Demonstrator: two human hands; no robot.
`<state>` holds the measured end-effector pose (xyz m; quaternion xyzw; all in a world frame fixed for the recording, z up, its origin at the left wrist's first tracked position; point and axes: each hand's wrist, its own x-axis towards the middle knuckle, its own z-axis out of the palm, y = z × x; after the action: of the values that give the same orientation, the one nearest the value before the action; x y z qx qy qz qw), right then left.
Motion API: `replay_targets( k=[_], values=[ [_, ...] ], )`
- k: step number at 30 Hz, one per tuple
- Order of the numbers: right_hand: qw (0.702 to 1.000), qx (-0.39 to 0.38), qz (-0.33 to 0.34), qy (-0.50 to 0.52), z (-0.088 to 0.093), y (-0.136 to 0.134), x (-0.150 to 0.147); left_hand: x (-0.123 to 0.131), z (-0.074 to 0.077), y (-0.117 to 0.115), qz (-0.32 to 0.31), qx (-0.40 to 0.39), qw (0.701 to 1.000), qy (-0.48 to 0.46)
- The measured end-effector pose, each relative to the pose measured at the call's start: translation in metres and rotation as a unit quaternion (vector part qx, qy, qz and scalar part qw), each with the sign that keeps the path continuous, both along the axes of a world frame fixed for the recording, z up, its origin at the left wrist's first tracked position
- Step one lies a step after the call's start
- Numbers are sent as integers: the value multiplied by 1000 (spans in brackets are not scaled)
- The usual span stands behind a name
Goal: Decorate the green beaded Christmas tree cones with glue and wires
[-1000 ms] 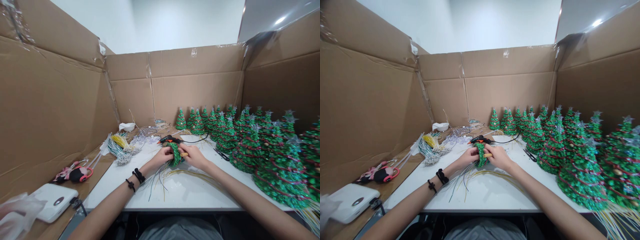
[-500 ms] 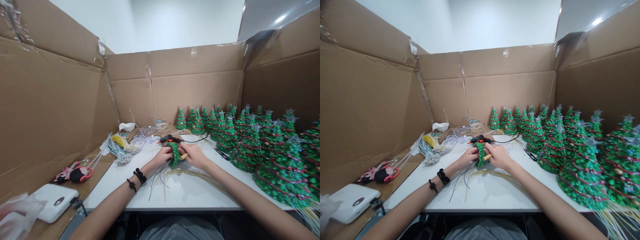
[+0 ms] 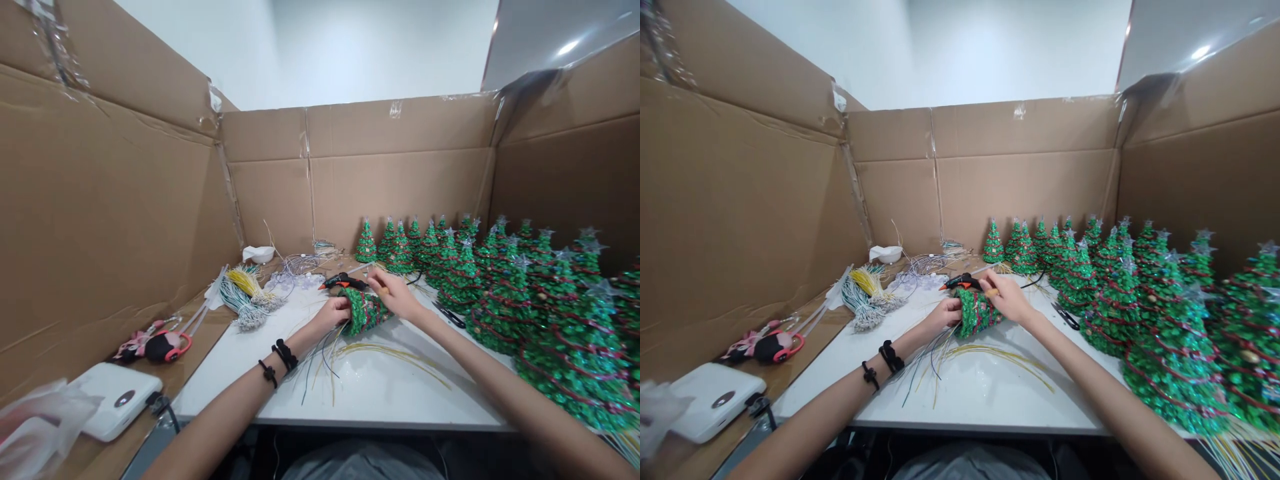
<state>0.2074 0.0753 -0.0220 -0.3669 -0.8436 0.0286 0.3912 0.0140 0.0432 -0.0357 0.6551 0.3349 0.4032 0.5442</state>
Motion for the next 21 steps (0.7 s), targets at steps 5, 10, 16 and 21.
replay_targets(
  k=[5, 10, 16, 21],
  values=[
    [984, -139, -76, -85, 0, 73, -28, -4, -5, 5, -10, 10, 1000, 13],
    [973, -185, -33, -136, -9, 112, -53, -6, -8, 9, -18, 8, 1000, 12],
    [974, -165, -69, -136, -4, 111, -49, -8, -8, 11, -26, 35, 998, 35],
    [985, -88, -124, -75, 12, 79, -20, -11, -12, 14, -46, 55, 997, 36]
  ],
)
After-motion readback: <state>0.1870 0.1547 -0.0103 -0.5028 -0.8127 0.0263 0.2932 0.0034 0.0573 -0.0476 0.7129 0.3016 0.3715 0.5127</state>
